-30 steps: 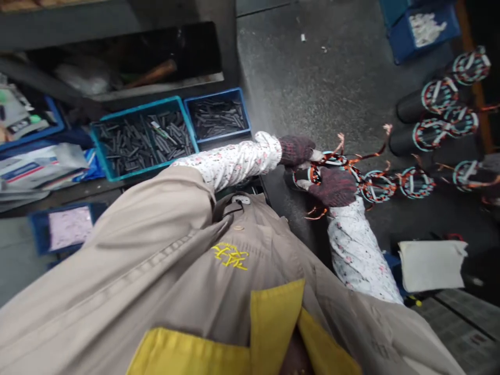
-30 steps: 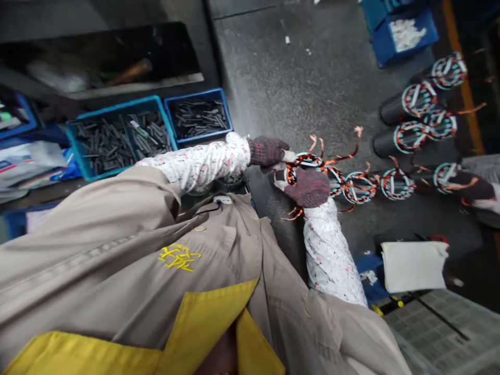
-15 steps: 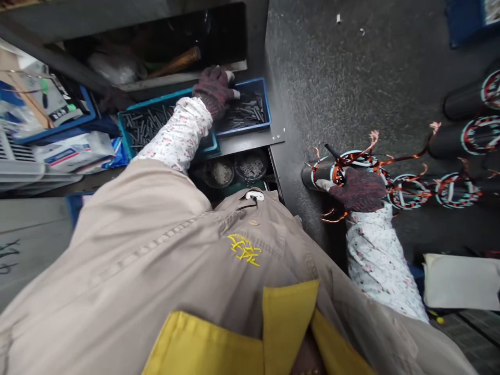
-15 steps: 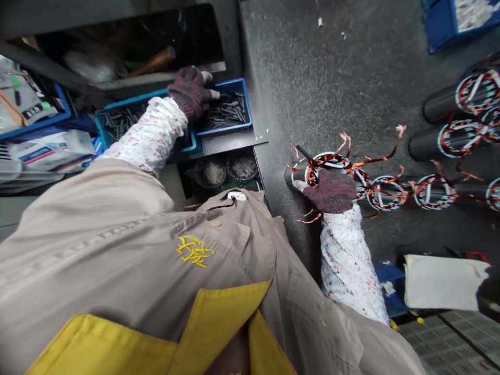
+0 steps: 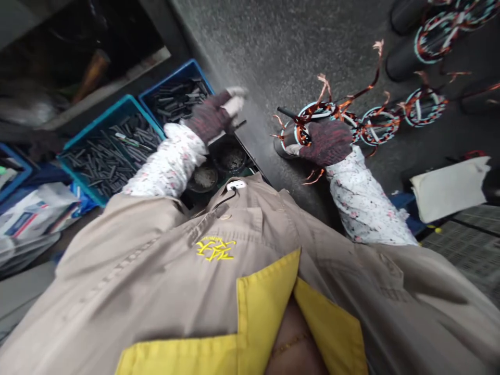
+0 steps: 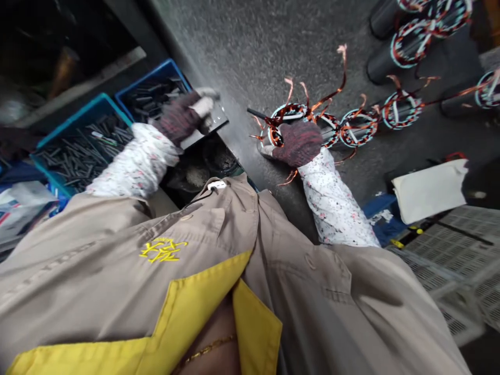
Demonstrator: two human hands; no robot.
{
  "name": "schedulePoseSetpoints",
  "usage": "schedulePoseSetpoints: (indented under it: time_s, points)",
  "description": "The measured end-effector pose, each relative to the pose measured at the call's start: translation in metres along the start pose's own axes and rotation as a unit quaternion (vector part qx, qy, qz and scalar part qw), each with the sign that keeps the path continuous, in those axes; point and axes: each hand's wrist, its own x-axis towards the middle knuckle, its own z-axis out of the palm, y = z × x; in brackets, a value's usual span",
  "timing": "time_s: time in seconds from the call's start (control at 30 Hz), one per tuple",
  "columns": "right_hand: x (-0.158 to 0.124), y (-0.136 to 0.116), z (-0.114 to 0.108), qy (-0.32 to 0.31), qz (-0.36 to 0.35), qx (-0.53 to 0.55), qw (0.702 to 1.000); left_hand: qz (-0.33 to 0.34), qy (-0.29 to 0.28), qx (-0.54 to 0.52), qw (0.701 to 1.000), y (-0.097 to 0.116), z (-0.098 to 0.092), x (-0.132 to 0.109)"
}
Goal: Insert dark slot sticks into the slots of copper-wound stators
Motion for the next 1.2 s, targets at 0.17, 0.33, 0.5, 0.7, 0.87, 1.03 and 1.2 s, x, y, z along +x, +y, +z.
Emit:
schedulePoseSetpoints:
  time_s: [0.17,0.33,0.5,0.7,0.87,1.03,1.2]
  points:
    - [-0.007,-0.008,-0.013,-0.041,0.017,-0.019,0.999,-0.039,-0.086,-0.072,0.993,-0.041,0.087,0.016]
    - [-0.005,-0.004,-0.007,-0.019,0.004,0.006,1.000,0.003,-0.097,-0.066,0.993,-0.079,0.102,0.029]
    - [-0.001,0.000,0.003,-0.002,-0.004,0.009,1.000,0.027,-0.118,-0.059,0.991,-0.084,0.102,0.036]
    - [-0.002,-0.002,0.002,0.004,-0.025,-0.010,1.000,0.055,-0.124,-0.018,0.991,-0.081,0.091,0.040]
    - [-0.003,-0.006,-0.004,0.000,-0.016,-0.008,1.000,0.048,-0.138,0.004,0.989,-0.077,0.105,0.049]
    - [-0.002,-0.005,-0.001,-0.009,-0.011,-0.004,1.000,0.045,-0.174,-0.045,0.983,-0.077,0.112,0.045]
    - [0.001,-0.001,0.003,0.006,-0.021,-0.013,1.000,0.022,-0.120,-0.047,0.991,-0.082,0.121,0.041]
